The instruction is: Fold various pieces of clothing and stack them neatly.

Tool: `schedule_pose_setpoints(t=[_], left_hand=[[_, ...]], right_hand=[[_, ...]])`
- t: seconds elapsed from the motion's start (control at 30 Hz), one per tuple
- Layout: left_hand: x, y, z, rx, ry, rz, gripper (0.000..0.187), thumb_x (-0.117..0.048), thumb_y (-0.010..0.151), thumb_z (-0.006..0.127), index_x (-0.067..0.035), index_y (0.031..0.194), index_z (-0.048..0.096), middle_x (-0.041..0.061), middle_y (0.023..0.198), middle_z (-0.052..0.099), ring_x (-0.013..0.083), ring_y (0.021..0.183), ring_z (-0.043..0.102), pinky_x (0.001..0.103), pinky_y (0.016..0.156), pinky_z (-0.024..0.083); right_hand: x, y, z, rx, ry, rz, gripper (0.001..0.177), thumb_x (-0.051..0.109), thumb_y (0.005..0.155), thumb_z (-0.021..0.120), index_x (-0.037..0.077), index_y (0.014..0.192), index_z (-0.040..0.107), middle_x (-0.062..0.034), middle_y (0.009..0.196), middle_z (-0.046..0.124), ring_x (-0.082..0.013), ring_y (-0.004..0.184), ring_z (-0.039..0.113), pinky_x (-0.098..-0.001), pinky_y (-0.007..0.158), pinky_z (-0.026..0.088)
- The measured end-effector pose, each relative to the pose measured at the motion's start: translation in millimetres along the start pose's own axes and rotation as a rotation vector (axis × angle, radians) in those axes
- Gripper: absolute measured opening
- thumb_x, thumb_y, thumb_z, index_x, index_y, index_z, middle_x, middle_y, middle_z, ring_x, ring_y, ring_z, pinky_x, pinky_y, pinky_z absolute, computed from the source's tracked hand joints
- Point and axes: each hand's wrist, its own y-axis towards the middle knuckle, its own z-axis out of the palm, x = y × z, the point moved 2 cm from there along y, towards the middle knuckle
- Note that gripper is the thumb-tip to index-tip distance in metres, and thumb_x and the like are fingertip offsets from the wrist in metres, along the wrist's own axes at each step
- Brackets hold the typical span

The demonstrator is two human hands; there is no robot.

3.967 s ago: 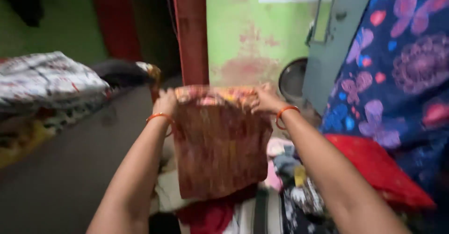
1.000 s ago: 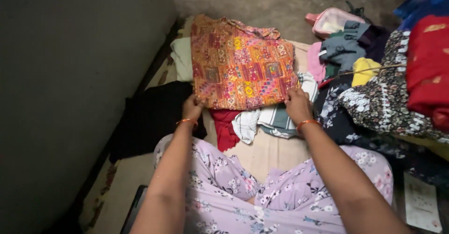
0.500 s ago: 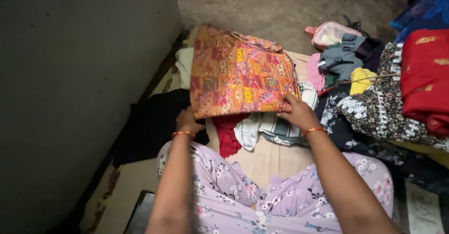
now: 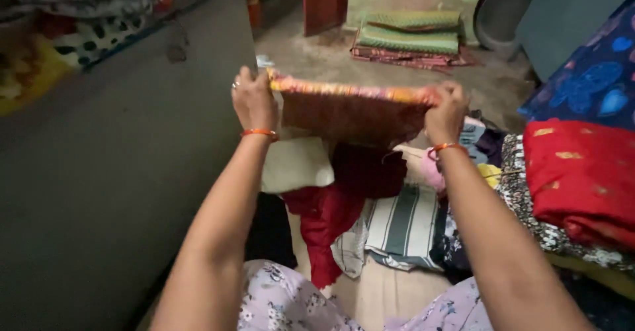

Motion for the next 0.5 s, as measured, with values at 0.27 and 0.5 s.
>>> schedule_pose_setpoints(t=[0.27, 0.5], left_hand=[[38.8, -24.2, -25.1, 0.256, -0.198, 0.094, 0.032, -0.011, 0.092, 0.068, -0.01, 0.123, 0.073, 0.017, 0.104, 0.065, 0.0395, 0.093, 0.064, 0.048, 0.077, 0.051], [80.4, -115.3, -38.8, 1.515, -0.268, 0.057, 0.032, -0.017, 0.068, 0.082, -0.003, 0.097, 0.079, 0.015, 0.085, 0.078, 0.0269, 0.074, 0.073, 0.043, 0.068, 0.055]], right_hand=[[-30.0, 20.5, -70.6, 0.9, 0.558, 0.298, 0.04, -0.006, 0.074, 0.063, 0.005, 0.111, 0.075, 0.002, 0.092, 0.07, -0.0125, 0.079, 0.062, -0.0278, 0.066, 0.049], [0.8, -87.7, -130.7, 1.911, 0.324, 0.414, 0.027, 0.022, 0.085, 0.079, -0.001, 0.099, 0.078, -0.0025, 0.079, 0.075, -0.0125, 0.071, 0.07, -0.0304, 0.066, 0.059]])
